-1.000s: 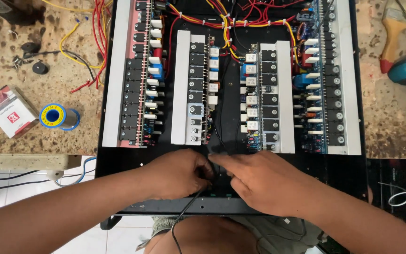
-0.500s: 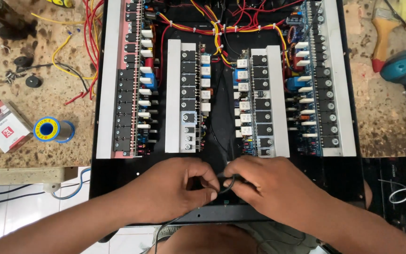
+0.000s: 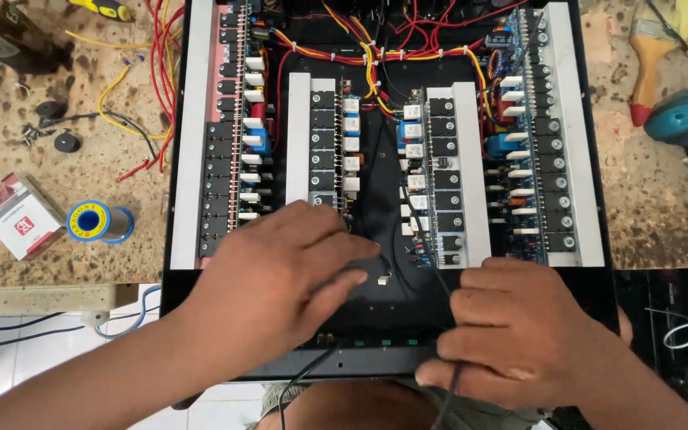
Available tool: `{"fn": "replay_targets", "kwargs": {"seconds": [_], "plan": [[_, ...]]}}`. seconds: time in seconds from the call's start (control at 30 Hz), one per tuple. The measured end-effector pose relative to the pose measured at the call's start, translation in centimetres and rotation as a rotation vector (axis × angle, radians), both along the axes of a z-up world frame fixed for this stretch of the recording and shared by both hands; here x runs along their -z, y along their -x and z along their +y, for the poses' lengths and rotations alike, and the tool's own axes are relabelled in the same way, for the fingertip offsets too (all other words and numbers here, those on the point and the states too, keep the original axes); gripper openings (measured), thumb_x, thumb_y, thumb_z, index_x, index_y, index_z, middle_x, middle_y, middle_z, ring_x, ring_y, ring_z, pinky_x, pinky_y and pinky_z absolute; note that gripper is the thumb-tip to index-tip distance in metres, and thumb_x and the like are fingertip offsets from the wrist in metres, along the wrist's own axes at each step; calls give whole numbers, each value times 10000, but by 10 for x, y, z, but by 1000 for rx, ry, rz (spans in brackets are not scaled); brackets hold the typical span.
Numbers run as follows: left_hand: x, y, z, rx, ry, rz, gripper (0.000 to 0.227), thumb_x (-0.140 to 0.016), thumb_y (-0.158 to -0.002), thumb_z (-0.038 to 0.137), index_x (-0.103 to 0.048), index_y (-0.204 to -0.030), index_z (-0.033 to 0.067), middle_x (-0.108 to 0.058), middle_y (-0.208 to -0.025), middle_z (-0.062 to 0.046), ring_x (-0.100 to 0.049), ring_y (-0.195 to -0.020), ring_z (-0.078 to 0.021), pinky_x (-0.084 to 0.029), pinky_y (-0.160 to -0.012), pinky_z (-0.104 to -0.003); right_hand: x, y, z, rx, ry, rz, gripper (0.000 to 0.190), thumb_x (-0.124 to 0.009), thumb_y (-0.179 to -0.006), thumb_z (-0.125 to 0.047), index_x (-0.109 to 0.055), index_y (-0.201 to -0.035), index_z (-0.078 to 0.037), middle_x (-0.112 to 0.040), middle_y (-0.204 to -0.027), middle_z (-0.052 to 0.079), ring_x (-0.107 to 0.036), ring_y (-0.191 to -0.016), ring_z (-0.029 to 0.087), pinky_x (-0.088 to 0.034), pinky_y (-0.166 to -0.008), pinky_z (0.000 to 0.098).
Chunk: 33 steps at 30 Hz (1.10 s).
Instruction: The person connects a black cable with white connectors to a series of white terminals on a circuit board inside an open electronic chassis. They route the cable through the device and secure the connectors into the terminal block.
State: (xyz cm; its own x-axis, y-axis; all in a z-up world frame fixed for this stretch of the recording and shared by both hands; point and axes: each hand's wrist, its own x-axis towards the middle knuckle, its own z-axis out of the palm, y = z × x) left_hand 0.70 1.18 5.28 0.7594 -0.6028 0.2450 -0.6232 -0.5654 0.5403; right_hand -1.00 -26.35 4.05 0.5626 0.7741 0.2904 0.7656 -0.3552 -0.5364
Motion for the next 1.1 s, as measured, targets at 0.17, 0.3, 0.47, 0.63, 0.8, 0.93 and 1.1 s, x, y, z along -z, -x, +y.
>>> {"fn": "replay_targets", "kwargs": {"seconds": [0.17,0.3,0.47,0.63,0.8,0.93,1.1], "plan": [[41,-1,-25,253,-480,-394,74,-687,-837,118,-690,-843,192,-586,-834,-39,-543,-849,-291,-434,-754,-445,34,20,-24,14,-99,74,225,-540,-1006,-468,-698,-963,-313,-612,-792,-85,-540,-658,227,-544,-630,512],[51,-4,-38,401,-659,-504,150,-675,-902,148,-763,-847,256,-644,-864,-12,-521,-916,-286,-443,-970,-539,29,20,-23,33,-149,95,226,-528,-1026,-435,-699,-1018,-286,-646,-831,-73,-596,-700,226,-603,-669,507],[68,-3,-40,446,-699,-487,165,-691,-859,89,-766,-836,234,-682,-782,-14,-577,-824,-301,-434,-1010,-572,27,19,-19,4,-210,130,232,-511,-1057,-409,-688,-1088,-264,-668,-888,-69,-638,-767,223,-634,-715,505],[45,4,-35,296,-495,-491,145,-650,-841,10,-634,-797,147,-615,-660,-51,-548,-731,-282,-502,-929,-528,14,11,-19,-47,-125,173,365,-401,-1074,-487,-678,-933,-298,-600,-783,-81,-501,-623,223,-548,-630,477],[8,10,-30,86,185,50,180,-490,-1056,156,-612,-1152,65,-721,-931,-89,-661,-754,-302,-495,-783,-390,-15,1,7,-186,-57,301,481,-485,-1072,-353,-503,-642,-137,-409,-607,16,-425,-521,220,-314,-542,370],[27,9,-32,120,298,184,186,-498,-1055,173,-629,-1155,87,-741,-949,-60,-714,-807,-272,-537,-868,-387,-14,1,20,-359,16,324,381,-336,-1119,-308,-631,-1000,-99,-549,-869,75,-503,-706,295,-378,-642,429],[36,11,-29,180,217,180,194,-423,-1084,182,-590,-1159,119,-716,-963,0,-470,-489,-290,-445,-748,-375,-2,6,12,-322,-115,276,378,-343,-1092,-229,-620,-1280,-54,-681,-1099,127,-666,-954,300,-471,-785,429]]}}
